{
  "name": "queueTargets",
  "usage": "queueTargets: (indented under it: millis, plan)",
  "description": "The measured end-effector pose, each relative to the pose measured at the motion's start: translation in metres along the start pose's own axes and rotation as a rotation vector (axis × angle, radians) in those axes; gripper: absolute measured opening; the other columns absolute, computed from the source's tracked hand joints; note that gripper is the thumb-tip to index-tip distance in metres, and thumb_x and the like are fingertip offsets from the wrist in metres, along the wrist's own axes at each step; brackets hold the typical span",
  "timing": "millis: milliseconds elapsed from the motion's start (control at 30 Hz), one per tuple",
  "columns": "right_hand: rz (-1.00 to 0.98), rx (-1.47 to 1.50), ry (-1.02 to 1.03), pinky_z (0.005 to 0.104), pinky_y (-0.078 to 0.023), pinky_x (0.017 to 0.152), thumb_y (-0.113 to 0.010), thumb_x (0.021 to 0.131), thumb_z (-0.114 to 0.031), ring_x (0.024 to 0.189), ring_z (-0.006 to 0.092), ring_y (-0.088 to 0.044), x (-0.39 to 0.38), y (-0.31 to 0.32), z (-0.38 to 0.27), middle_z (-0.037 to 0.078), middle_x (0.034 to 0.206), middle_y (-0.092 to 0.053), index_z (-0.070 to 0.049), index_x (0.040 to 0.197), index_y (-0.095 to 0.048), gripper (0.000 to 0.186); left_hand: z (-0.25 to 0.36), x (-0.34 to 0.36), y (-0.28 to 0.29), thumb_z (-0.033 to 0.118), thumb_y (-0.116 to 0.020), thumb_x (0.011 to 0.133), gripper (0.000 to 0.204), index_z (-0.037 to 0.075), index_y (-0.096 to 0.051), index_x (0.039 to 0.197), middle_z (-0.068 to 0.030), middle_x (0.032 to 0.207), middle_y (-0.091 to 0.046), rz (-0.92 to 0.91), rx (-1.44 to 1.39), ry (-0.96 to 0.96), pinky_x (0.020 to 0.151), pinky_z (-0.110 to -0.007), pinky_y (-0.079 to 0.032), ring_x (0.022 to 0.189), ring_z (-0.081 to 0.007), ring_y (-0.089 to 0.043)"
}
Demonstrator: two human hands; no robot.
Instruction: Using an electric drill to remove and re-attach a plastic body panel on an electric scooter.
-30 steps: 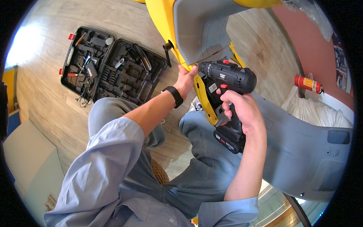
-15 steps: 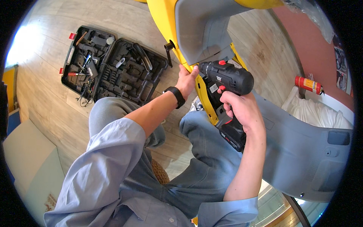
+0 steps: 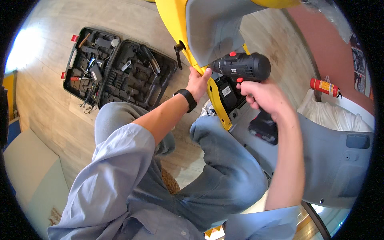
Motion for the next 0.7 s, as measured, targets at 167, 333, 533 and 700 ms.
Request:
queueTargets:
  millis: [167,333,533,700]
  plan:
    - [0.126,-0.517,0.810,0.0263,-0.041,0.048,-0.061,0.070,-0.014,0.053,0.0103,-0.050,0.011,0.016,-0.020,0.002,0.062,-0.054,-0.005,0.088,-0.063,0.020,0.003,-0.001,-0.002,0.038,-0.058,0.092,0.095,-0.007,0.005,0.147,-0.0285,0.148,-0.020,-0.011,-0.001,0.004,0.111,-0.038,-0.032,0.135,-0.0389,-0.032]
    - [-0.088,-0.387,0.080,0.0275,-0.043,0.051,-0.061,0.070,-0.012,0.052,0.0096,-0.049,0.015,0.018,-0.029,0.001,0.060,-0.053,-0.004,0.079,-0.061,0.013,0.009,-0.007,0.002,0.036,-0.058,0.092,0.094,-0.007,0.004,0.147,-0.0286,0.148,-0.020,0.017,0.031,-0.022,0.111,-0.039,-0.032,0.135,-0.0404,-0.033]
    - [-0.030,-0.594,0.310,0.0339,-0.049,0.059,-0.067,0.069,-0.015,0.058,0.0187,-0.057,0.004,0.011,-0.039,0.005,0.061,-0.056,0.000,0.082,-0.061,0.020,0.013,-0.012,-0.001,0.036,-0.059,0.092,0.092,-0.006,0.002,0.148,-0.0272,0.148,-0.021,0.062,0.049,-0.012,0.111,-0.039,-0.033,0.135,-0.0395,-0.034]
    - [0.034,-0.980,0.309,0.0399,-0.045,0.093,-0.078,0.067,-0.011,0.104,0.0345,-0.057,-0.011,-0.006,-0.068,0.017,0.097,-0.063,-0.001,0.103,-0.062,0.041,0.010,-0.009,-0.001,0.035,-0.059,0.091,0.093,-0.006,0.001,0.148,-0.0272,0.148,-0.021,0.047,0.044,0.002,0.111,-0.038,-0.032,0.135,-0.0393,-0.034]
Point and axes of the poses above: each hand's wrist, its own x-axis towards the middle knuckle, its own y-axis out of the back of the hand, z = x × y, the point moved 5 cm from there along x, towards the middle knuckle
